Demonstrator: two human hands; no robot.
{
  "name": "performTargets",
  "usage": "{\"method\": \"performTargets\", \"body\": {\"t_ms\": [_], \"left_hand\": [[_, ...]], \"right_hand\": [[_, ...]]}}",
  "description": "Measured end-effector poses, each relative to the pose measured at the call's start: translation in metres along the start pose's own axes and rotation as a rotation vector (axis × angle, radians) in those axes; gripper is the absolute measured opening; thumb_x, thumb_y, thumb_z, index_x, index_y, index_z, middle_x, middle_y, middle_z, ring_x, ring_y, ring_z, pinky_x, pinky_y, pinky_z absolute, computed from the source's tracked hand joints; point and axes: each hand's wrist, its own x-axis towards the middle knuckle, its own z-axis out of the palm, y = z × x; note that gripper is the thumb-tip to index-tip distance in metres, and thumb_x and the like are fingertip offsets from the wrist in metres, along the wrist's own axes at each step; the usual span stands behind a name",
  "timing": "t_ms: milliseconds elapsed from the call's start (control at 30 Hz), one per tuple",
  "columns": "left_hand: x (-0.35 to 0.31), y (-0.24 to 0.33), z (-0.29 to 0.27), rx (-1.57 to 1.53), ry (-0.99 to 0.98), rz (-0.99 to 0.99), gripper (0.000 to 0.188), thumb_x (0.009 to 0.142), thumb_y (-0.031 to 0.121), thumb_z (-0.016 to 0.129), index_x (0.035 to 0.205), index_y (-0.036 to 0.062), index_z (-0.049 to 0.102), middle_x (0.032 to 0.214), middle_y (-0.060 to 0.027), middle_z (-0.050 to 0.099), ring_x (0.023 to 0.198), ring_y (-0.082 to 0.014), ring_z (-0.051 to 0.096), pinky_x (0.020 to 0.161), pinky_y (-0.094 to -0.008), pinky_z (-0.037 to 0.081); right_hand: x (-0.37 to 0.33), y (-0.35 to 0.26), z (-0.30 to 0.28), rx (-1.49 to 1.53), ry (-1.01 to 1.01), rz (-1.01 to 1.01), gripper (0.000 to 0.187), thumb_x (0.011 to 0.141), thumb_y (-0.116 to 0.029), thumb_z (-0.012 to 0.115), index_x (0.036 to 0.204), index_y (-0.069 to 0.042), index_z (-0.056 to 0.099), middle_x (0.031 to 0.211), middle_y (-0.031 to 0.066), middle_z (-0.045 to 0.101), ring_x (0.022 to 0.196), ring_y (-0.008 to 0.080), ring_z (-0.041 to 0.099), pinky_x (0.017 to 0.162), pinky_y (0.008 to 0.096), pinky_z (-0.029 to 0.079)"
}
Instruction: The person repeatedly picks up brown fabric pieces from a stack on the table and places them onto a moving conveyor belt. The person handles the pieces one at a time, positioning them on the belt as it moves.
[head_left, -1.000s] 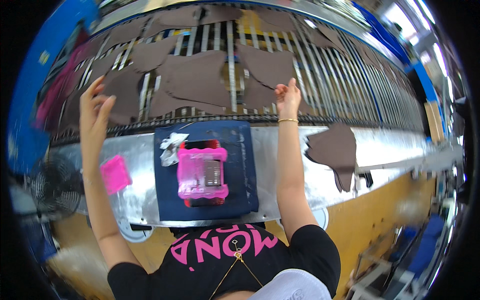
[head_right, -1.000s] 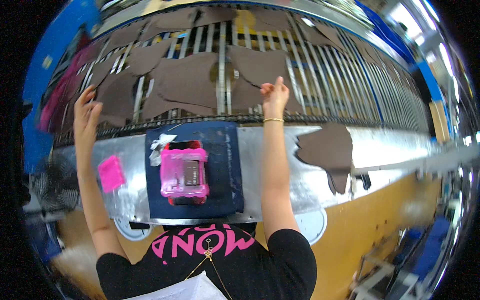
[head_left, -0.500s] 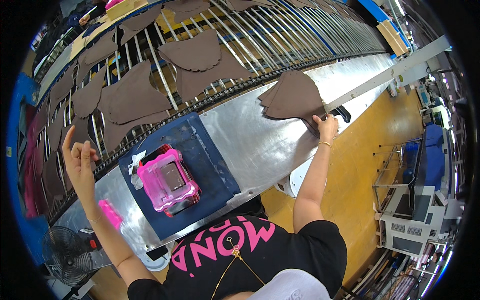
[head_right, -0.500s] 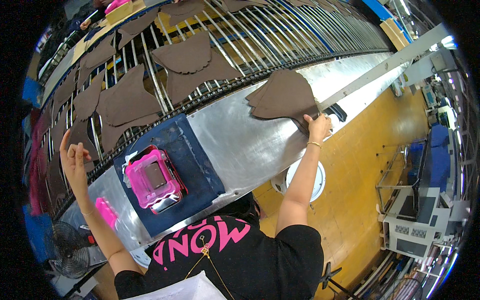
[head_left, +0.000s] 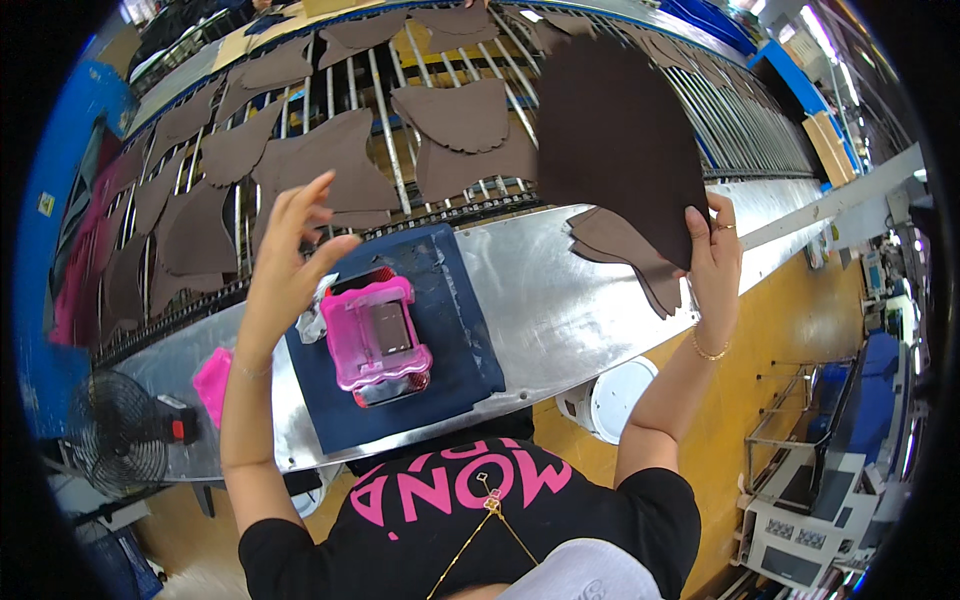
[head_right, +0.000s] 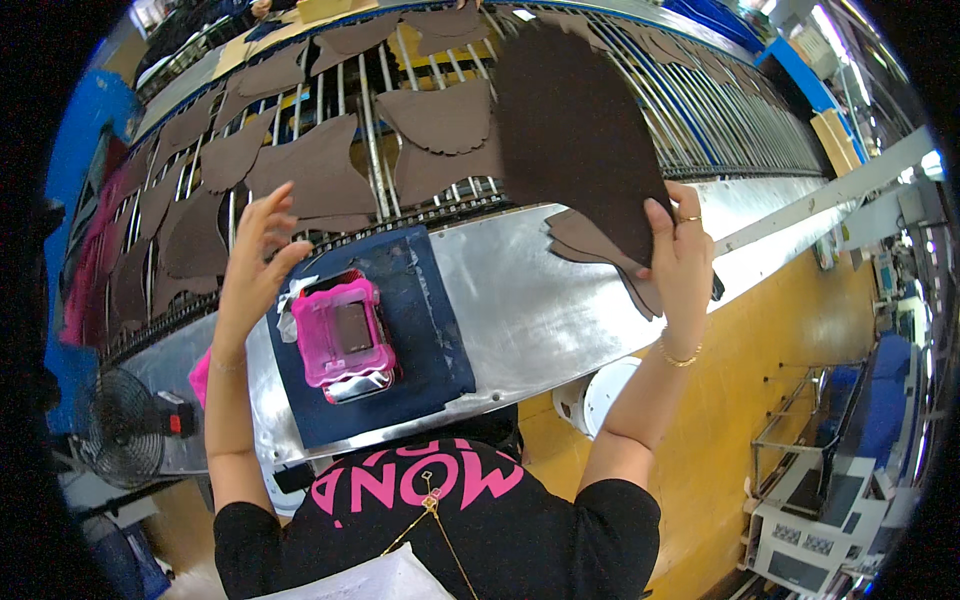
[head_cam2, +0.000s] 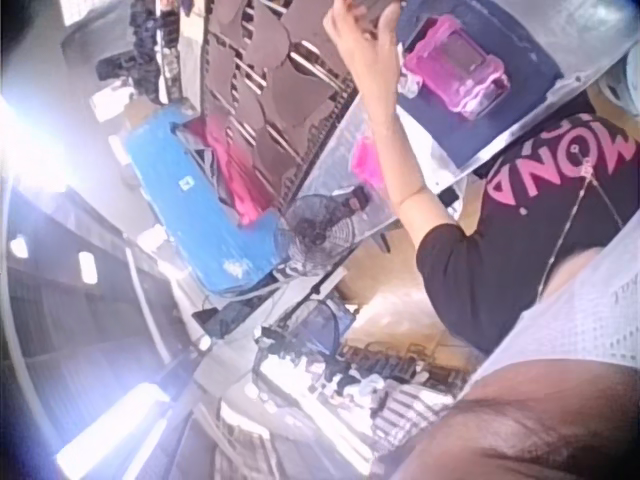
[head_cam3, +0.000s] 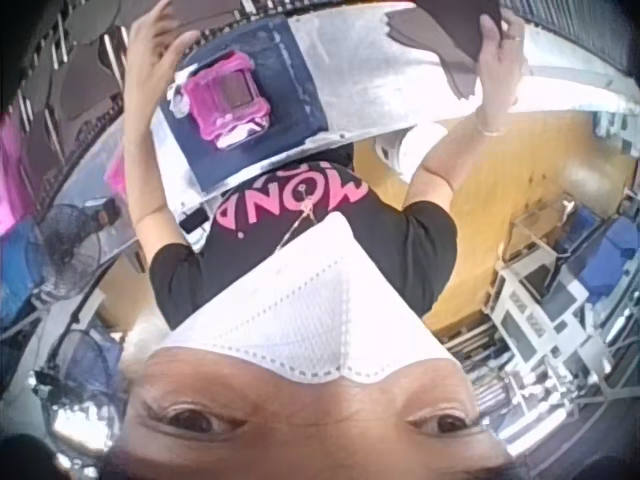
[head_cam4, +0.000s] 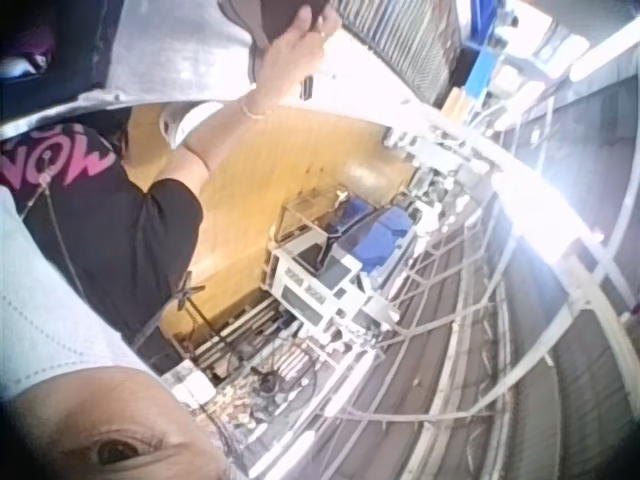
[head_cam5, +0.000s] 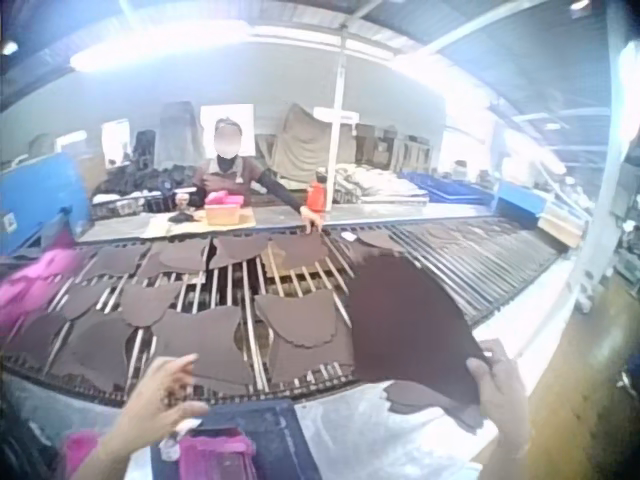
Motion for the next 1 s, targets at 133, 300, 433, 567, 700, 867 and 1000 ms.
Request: {"method": "performTargets", "body": {"t_ms": [133,300,433,567,700,867,1000], "left_hand": [[-0.005,0.001,0.001,-0.316,0.082,-0.105,0.069,0.081,0.016,0.071,0.140,0.0080,0.036,0.125,-0.0112,0.047,0.106,-0.0186,0.055,0.075,-0.0265,0.051],[-0.050,-0.004,-0.080,-0.359,0.222,-0.314,0.019,0.090,0.008,0.060,0.106,-0.0015,0.060,0.087,-0.0052,0.065,0.066,-0.0106,0.064,0.048,-0.0199,0.047],[-0.108,-0.004,-0.131,-0.183,0.357,-0.316,0.016,0.089,0.007,0.062,0.102,-0.0017,0.060,0.086,-0.0051,0.065,0.067,-0.0099,0.063,0.053,-0.0190,0.049],[-0.141,-0.002,-0.145,-0.071,0.362,-0.335,0.017,0.089,0.004,0.060,0.105,-0.0027,0.059,0.082,-0.0047,0.065,0.068,-0.0088,0.062,0.053,-0.0183,0.047],[-0.154,-0.015,-0.131,-0.077,0.310,-0.430,0.020,0.089,0.003,0.059,0.108,-0.0039,0.058,0.075,-0.0028,0.062,0.062,-0.0076,0.060,0.050,-0.0190,0.045],[-0.128,-0.008,-0.083,-0.128,0.138,-0.471,0.009,0.084,0.002,0.062,0.093,-0.0030,0.062,0.073,-0.0042,0.059,0.055,-0.0083,0.058,0.042,-0.0216,0.043],[-0.100,-0.006,-0.048,-0.057,-0.092,-0.435,0.006,0.083,-0.004,0.059,0.088,-0.0026,0.060,0.074,-0.0035,0.057,0.055,-0.0120,0.057,0.047,-0.0247,0.046]], "right_hand": [[-0.019,-0.054,0.073,0.700,-0.141,-0.170,0.020,0.095,-0.014,0.052,0.111,-0.002,0.045,0.081,0.0088,0.060,0.055,0.0105,0.058,0.038,0.0220,0.044],[-0.051,-0.079,0.152,0.688,-0.474,-0.298,0.021,0.090,-0.011,0.061,0.104,-0.001,0.048,0.075,0.0119,0.062,0.058,0.0169,0.063,0.045,0.0268,0.045],[-0.074,-0.101,0.185,0.559,-0.598,-0.524,0.017,0.083,-0.010,0.067,0.094,-0.001,0.059,0.069,0.0130,0.062,0.058,0.0263,0.062,0.054,0.0323,0.046],[-0.079,-0.121,0.192,0.501,-0.705,-0.601,0.019,0.077,-0.005,0.068,0.096,-0.007,0.065,0.075,0.0123,0.065,0.065,0.0285,0.062,0.058,0.0327,0.047],[-0.077,-0.108,0.185,0.380,-0.584,-0.784,0.030,0.069,-0.001,0.067,0.097,-0.011,0.068,0.078,0.0091,0.066,0.068,0.0263,0.060,0.062,0.0345,0.047],[-0.072,-0.068,0.155,0.278,-0.638,-0.723,0.030,0.069,0.001,0.066,0.096,-0.011,0.069,0.075,0.0073,0.065,0.067,0.0250,0.058,0.064,0.0343,0.046],[-0.087,-0.003,0.132,0.128,-0.737,-0.429,0.015,0.079,-0.004,0.067,0.093,-0.005,0.068,0.081,0.0102,0.066,0.070,0.0255,0.059,0.067,0.0322,0.045]]}}
